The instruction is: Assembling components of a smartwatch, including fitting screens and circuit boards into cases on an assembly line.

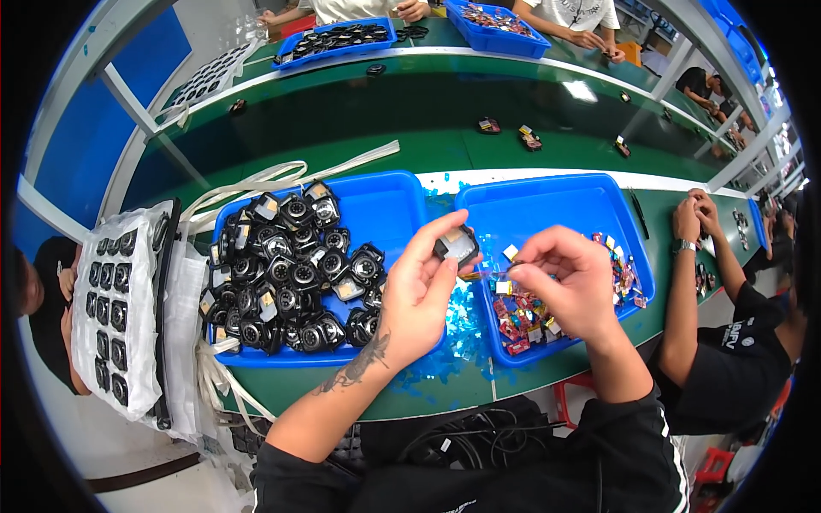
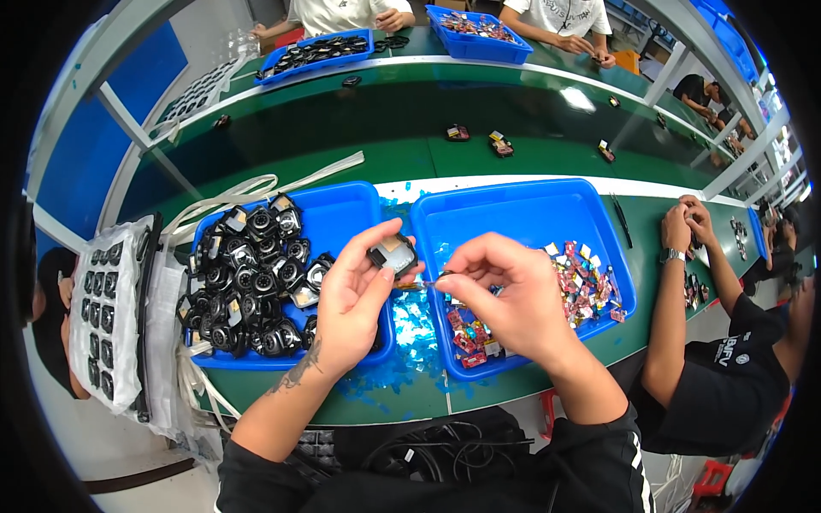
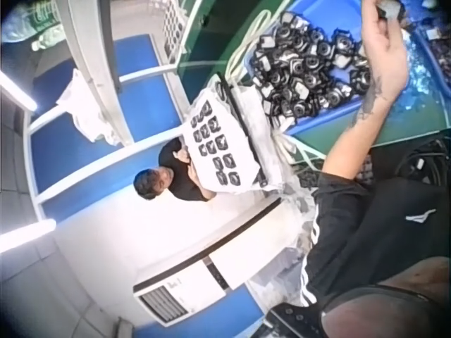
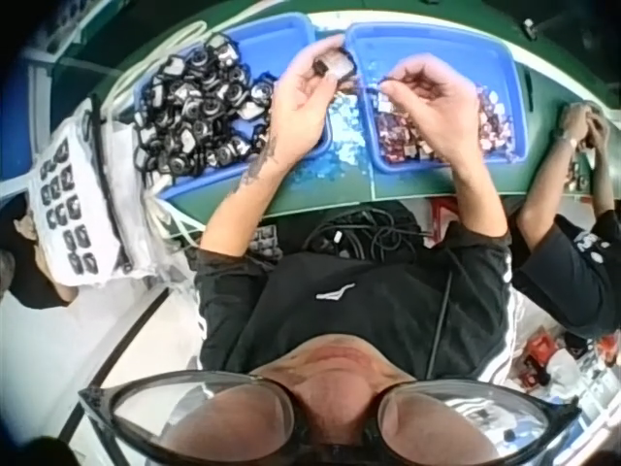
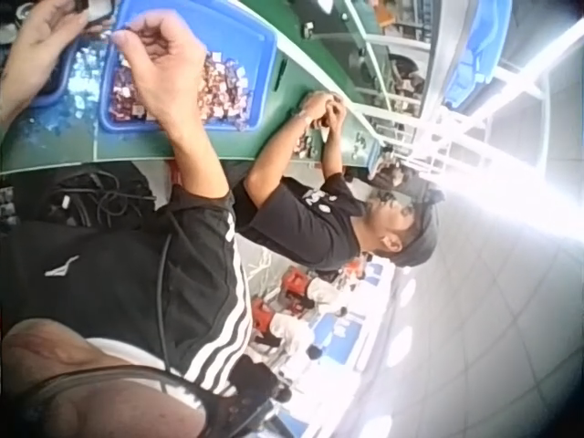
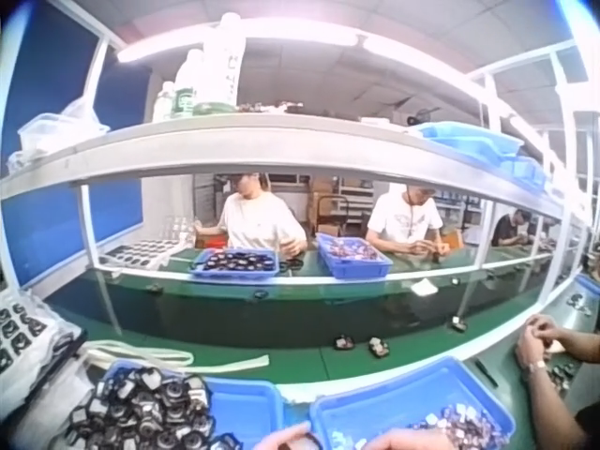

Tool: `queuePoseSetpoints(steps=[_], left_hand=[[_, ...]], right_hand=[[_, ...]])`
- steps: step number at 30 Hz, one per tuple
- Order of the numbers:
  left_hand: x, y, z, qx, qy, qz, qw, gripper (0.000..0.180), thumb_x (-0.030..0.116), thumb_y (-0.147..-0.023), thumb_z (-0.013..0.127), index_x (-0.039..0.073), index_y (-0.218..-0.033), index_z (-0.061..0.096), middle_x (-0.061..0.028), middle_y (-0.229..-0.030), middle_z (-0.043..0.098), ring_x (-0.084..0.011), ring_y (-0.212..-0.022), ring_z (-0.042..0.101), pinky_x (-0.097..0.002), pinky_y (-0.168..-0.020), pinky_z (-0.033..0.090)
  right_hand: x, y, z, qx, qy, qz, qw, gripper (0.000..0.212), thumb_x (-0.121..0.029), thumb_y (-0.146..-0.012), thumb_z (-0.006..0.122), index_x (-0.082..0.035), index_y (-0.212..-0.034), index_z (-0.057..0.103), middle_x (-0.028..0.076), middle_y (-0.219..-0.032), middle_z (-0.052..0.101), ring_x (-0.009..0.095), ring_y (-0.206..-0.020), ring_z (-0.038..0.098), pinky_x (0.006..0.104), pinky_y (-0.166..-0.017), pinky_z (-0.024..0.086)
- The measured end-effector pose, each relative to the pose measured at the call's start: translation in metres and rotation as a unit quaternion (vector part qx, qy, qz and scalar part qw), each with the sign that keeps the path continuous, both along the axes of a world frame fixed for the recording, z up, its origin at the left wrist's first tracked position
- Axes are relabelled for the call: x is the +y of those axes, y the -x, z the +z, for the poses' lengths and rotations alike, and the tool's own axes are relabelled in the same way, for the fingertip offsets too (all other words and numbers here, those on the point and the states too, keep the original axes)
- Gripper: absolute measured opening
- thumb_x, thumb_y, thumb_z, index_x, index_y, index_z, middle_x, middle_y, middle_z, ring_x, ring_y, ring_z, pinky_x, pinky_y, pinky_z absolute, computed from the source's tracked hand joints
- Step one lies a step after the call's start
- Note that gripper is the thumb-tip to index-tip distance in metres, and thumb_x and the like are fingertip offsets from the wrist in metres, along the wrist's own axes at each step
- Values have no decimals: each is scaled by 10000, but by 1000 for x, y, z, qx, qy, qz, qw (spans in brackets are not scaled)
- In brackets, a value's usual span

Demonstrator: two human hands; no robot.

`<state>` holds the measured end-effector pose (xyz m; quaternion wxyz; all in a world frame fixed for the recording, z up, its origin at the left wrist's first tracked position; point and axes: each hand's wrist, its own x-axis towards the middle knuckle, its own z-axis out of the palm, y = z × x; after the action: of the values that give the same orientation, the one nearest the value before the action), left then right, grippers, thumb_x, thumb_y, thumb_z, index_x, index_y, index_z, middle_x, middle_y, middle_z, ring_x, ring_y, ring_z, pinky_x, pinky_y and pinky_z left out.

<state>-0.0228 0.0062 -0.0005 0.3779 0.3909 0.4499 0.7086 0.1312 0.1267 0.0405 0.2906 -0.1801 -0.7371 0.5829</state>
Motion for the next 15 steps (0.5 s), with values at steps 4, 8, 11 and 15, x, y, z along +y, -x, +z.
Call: queuePoseSetpoints(steps=[4, 8, 11, 15], left_hand=[[-3, -10, 2, 19, 0, 22, 1000, 509, -64, -964, 436, 19, -1453, 321, -132, -1229, 568, -171, -1145, 580, -280, -961, 456], [-6, -15, -2, 53, 14, 37, 998, 514, -62, -959, 451, 13, -1453, 331, -163, -1283, 555, -194, -1162, 590, -284, -954, 467], [-6, -15, -2, 38, 14, 19, 999, 531, -73, -954, 448, 13, -1463, 324, -162, -1283, 554, -197, -1173, 585, -291, -975, 459], [-4, -18, -2, 7, -1, 9, 1000, 550, -84, -951, 441, 13, -1476, 310, -164, -1288, 549, -200, -1188, 574, -298, -996, 450]], right_hand=[[-12, 19, 2, -58, -203, -26, 977, 108, 17, -825, 695, -1, -908, 628, 94, -841, 652, 198, -752, 673, 293, -653, 552], [-18, 30, -4, -22, -309, -40, 950, 127, 31, -804, 687, -5, -914, 633, 124, -835, 653, 273, -698, 657, 345, -601, 531], [-19, 30, -6, -21, -348, -46, 936, 141, 35, -796, 688, -1, -924, 643, 122, -837, 660, 265, -691, 656, 351, -582, 518], [-22, 30, -3, -31, -299, -56, 952, 152, 34, -791, 695, -5, -935, 664, 110, -816, 667, 219, -639, 643, 323, -558, 504]])
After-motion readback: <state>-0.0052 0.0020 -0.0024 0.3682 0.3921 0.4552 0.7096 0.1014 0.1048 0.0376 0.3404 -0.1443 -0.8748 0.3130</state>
